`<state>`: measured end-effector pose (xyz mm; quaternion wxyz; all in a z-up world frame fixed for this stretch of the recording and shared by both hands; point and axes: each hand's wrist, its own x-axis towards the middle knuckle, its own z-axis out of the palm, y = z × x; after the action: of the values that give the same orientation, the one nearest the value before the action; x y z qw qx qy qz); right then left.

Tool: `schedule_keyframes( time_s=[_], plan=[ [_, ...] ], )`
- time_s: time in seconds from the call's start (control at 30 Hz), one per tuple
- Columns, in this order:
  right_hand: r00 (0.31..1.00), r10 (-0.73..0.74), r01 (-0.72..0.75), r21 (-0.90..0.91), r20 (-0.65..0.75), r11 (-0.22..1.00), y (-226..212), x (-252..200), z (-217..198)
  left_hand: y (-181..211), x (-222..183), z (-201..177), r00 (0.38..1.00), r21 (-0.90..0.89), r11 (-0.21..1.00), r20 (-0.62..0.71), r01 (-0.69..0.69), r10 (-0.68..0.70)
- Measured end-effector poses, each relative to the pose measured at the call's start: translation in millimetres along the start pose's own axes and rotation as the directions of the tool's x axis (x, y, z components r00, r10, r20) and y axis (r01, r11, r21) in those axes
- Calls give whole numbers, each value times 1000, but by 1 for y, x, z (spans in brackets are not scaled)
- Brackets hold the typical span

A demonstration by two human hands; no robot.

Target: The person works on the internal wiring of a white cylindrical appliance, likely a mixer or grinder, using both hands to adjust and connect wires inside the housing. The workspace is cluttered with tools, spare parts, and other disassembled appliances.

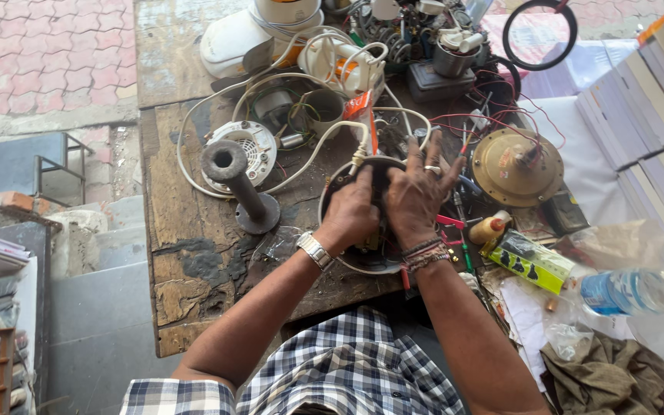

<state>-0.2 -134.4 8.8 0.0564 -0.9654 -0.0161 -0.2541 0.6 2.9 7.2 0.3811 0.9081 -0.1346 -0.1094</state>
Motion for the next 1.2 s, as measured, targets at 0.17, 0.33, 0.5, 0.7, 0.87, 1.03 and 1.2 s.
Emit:
schedule_keyframes(
  time_s=[0.17,0.33,0.5,0.7,0.87,1.03,1.2],
  plan=[
    [998,-34,34,7,-52,999,8,-13,-6,6,-5,-3,998,43,997,19,-67,66],
    [999,-10,12,59,-45,998,8,-17,-8,-4,-4,1,986,37,986,-42,-160,162],
    [999,-8,9,35,-46,999,8,-16,-7,-4,-3,3,986,29,990,-82,-141,143],
    [996,10,-7,35,-90,999,10,-15,-7,10,-4,-5,994,159,982,72,-98,87],
    [998,16,-12,74,-63,997,12,-15,-13,13,-7,-3,978,169,964,2,-205,208],
    [999,1,4,128,-36,992,9,-11,-23,11,-1,-3,988,84,985,-20,-151,153],
    [1000,-3,6,84,-28,996,8,-11,-22,13,3,5,978,169,981,-166,-100,128]
  ],
)
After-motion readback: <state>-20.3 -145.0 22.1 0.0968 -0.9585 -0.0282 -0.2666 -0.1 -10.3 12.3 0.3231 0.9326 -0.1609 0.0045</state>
